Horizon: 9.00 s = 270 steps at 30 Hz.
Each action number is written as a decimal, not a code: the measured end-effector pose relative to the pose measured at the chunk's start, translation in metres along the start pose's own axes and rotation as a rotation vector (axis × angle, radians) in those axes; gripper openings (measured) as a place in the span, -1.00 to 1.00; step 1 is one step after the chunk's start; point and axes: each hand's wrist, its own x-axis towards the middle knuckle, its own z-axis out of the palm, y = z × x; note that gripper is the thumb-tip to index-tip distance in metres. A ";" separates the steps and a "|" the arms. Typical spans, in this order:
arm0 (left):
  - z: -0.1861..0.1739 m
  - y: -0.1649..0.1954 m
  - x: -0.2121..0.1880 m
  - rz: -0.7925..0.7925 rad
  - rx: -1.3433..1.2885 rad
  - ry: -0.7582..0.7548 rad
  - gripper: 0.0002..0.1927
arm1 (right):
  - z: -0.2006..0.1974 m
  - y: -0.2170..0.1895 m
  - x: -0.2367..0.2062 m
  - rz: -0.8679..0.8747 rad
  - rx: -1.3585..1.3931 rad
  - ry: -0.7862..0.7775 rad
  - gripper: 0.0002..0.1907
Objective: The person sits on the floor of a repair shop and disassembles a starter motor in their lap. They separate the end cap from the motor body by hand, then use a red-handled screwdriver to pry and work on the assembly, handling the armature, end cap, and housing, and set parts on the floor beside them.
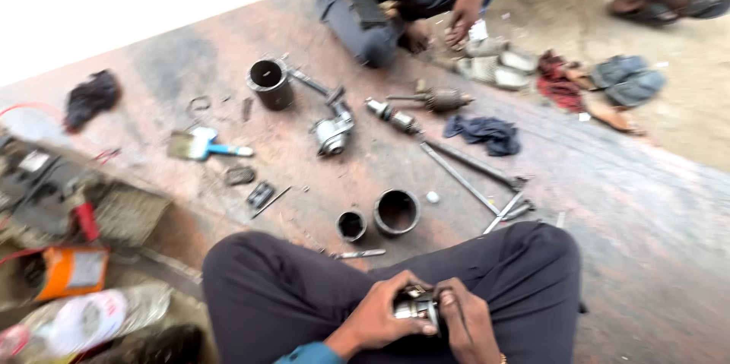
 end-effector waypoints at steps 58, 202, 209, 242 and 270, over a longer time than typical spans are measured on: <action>-0.001 -0.008 -0.002 -0.083 -0.123 -0.051 -0.37 | -0.015 -0.021 0.014 -0.046 -0.034 -0.190 -0.91; 0.010 -0.010 0.010 -0.534 -0.913 0.008 -0.52 | -0.026 -0.028 0.037 0.403 0.283 -0.359 -0.86; 0.012 -0.008 0.011 -0.548 -0.860 0.004 -0.51 | -0.018 -0.018 0.035 0.446 0.375 -0.303 -0.81; 0.005 -0.005 0.006 -0.602 -0.807 0.091 -0.51 | -0.023 -0.007 0.034 0.365 0.295 -0.463 -0.76; -0.004 -0.013 -0.001 -0.593 -0.756 0.094 -0.52 | -0.156 0.224 0.013 0.954 -0.159 0.416 -0.93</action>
